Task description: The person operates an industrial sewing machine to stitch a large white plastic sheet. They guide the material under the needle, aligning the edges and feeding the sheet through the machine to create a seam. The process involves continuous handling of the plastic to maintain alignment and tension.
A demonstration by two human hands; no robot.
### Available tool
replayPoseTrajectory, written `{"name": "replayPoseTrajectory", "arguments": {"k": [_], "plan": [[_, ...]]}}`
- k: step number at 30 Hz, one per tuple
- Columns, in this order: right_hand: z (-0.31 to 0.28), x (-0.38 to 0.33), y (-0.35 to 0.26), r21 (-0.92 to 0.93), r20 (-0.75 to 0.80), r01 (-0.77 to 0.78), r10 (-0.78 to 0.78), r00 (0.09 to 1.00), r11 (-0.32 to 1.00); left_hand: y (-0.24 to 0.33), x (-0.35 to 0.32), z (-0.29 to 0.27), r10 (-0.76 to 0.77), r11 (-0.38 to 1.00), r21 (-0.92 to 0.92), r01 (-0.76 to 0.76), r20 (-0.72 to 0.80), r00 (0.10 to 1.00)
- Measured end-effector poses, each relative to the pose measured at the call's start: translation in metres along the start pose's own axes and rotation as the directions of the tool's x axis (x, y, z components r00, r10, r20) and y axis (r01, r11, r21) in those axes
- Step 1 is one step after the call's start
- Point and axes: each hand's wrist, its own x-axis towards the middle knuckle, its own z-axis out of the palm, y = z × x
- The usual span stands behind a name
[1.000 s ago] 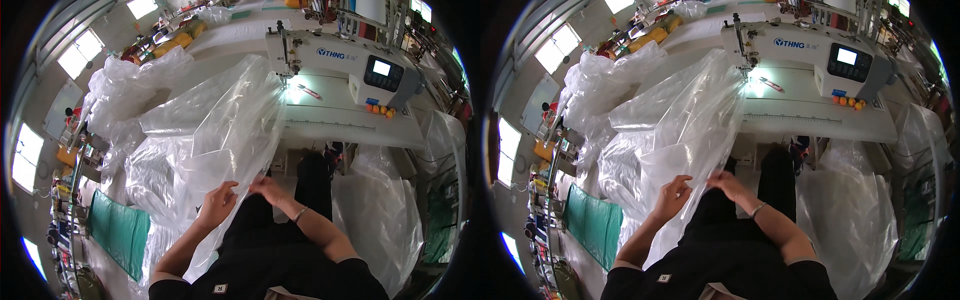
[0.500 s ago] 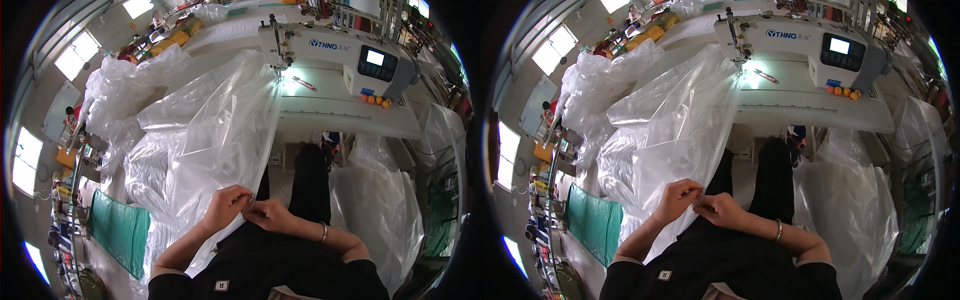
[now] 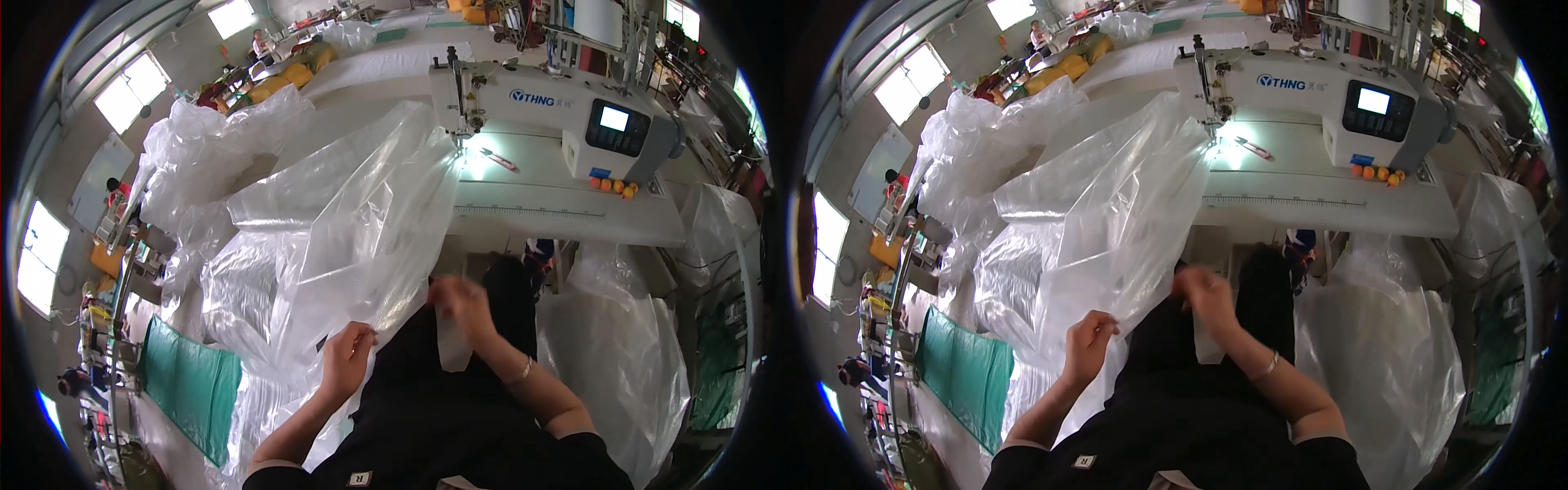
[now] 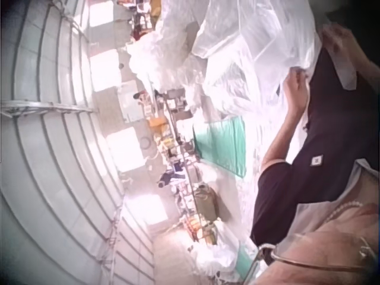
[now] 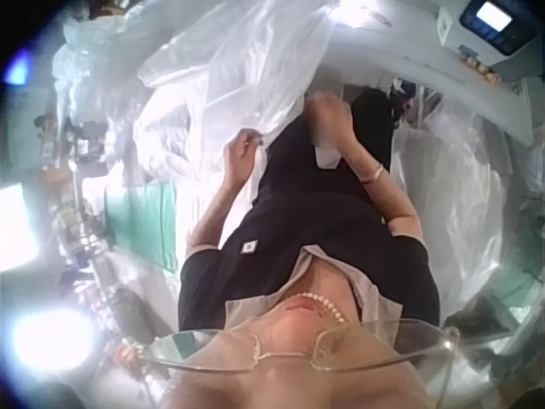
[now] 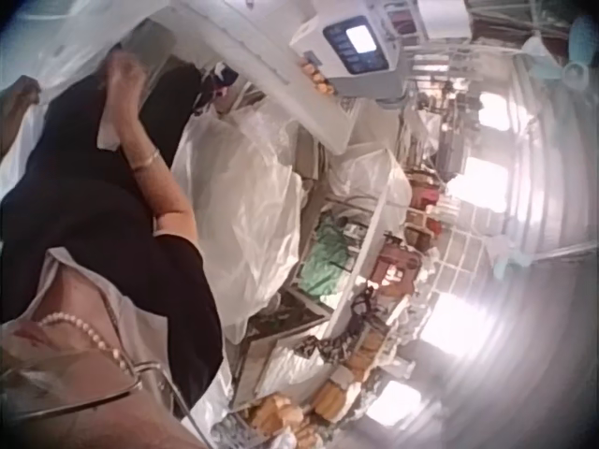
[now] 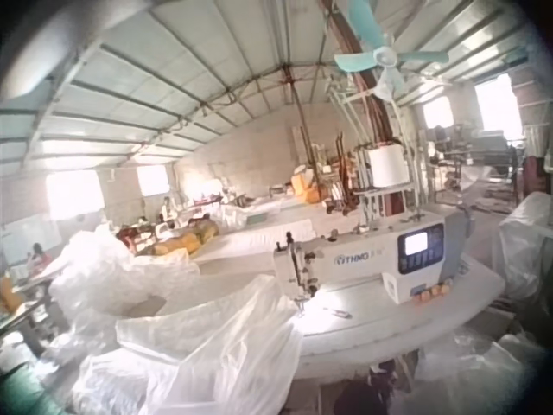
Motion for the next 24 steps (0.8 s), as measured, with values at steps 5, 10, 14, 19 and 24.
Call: {"name": "replayPoseTrajectory", "arguments": {"k": [5, 10, 14, 19, 24], "plan": [[0.058, 0.015, -0.022, 0.511, 0.685, -0.323, -0.15, 0.713, 0.797, 0.059, 0.017, 0.04, 0.688, 0.71, 0.081, -0.7, 0.13, 0.714], [-0.012, 0.07, 0.147, 0.189, 0.729, -0.29, 0.063, 0.682, 0.938, 0.039, 0.019, 0.05, 0.633, 0.654, 0.109, -0.749, 0.463, 0.62], [-0.062, 0.099, -0.01, -0.457, -0.234, 0.122, -0.252, 0.939, 0.881, 0.025, 0.018, 0.048, 0.636, 0.697, 0.039, -0.716, 0.427, 0.643], [-0.064, 0.179, -0.068, -0.93, -0.081, 0.153, -0.593, 0.801, 0.335, 0.032, 0.034, 0.041, 0.677, 0.708, -0.169, -0.686, 0.439, 0.59], [-0.058, 0.219, -0.07, -0.979, -0.102, 0.003, -0.503, 0.858, 0.202, 0.024, 0.039, 0.033, 0.673, 0.712, -0.199, -0.674, 0.469, 0.572]]}}
